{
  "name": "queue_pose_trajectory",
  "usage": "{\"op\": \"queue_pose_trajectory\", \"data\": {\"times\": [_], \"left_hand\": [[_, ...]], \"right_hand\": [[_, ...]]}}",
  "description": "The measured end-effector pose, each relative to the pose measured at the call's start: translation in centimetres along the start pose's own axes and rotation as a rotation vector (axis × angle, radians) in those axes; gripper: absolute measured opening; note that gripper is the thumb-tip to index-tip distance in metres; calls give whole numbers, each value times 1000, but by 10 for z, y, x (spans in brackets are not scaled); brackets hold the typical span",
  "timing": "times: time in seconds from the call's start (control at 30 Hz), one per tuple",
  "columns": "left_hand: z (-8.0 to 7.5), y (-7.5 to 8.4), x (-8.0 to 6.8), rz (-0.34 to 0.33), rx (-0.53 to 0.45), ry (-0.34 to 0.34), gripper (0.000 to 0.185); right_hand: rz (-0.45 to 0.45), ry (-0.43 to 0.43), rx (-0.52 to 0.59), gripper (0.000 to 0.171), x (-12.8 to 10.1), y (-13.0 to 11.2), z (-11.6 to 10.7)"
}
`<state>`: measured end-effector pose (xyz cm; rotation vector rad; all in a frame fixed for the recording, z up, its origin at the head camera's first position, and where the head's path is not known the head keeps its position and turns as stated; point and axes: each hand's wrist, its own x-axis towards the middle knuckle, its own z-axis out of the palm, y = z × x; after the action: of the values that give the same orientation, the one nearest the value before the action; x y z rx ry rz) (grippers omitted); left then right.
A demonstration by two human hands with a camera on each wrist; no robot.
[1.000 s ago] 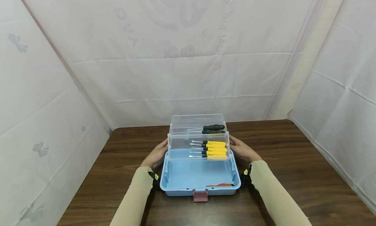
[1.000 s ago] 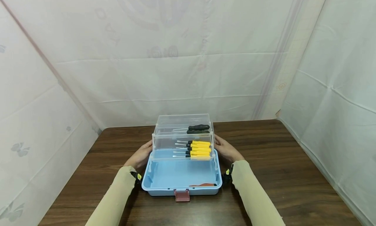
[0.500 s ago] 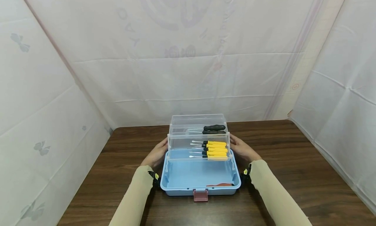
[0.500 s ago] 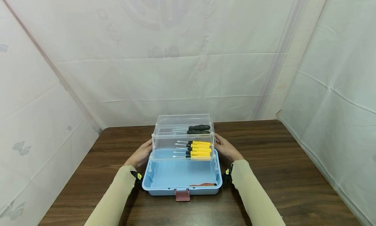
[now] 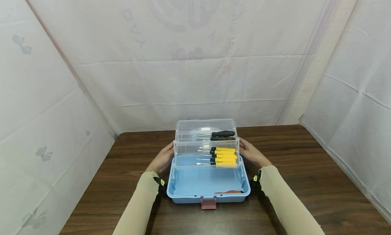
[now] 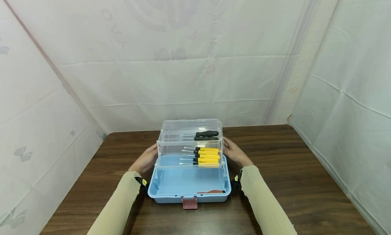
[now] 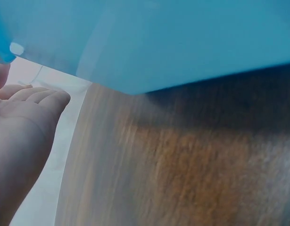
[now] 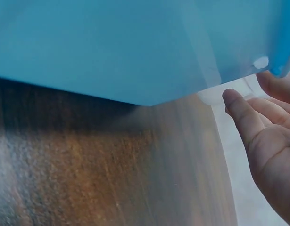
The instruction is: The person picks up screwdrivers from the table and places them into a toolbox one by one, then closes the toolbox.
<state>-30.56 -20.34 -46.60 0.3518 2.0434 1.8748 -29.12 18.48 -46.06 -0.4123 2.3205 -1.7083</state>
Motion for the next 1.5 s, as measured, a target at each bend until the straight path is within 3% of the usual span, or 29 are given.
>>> {"op": "queue_pose_trajectory", "data": {"times": [0.43,0.57,0.8,1.03,1.5], "left_hand": [[-2,6,-2,15,-40,6,51],[-3,10,-3,12,-59,-1,50],[0,29,-12,0,-110,-20,50],[-5,21,-6,36,-129,-6,49],[-8,27,-8,62,-96,-49,51]], "right_hand": [[-50,7,23,67,0,-5,-1],[-10,21,18,64,-2,-9,-3],[126,51,66,59,-4,-18,-7],[104,27,64,55,-5,-23,-9],[67,-13,82,59,-7,-31,-13]]}}
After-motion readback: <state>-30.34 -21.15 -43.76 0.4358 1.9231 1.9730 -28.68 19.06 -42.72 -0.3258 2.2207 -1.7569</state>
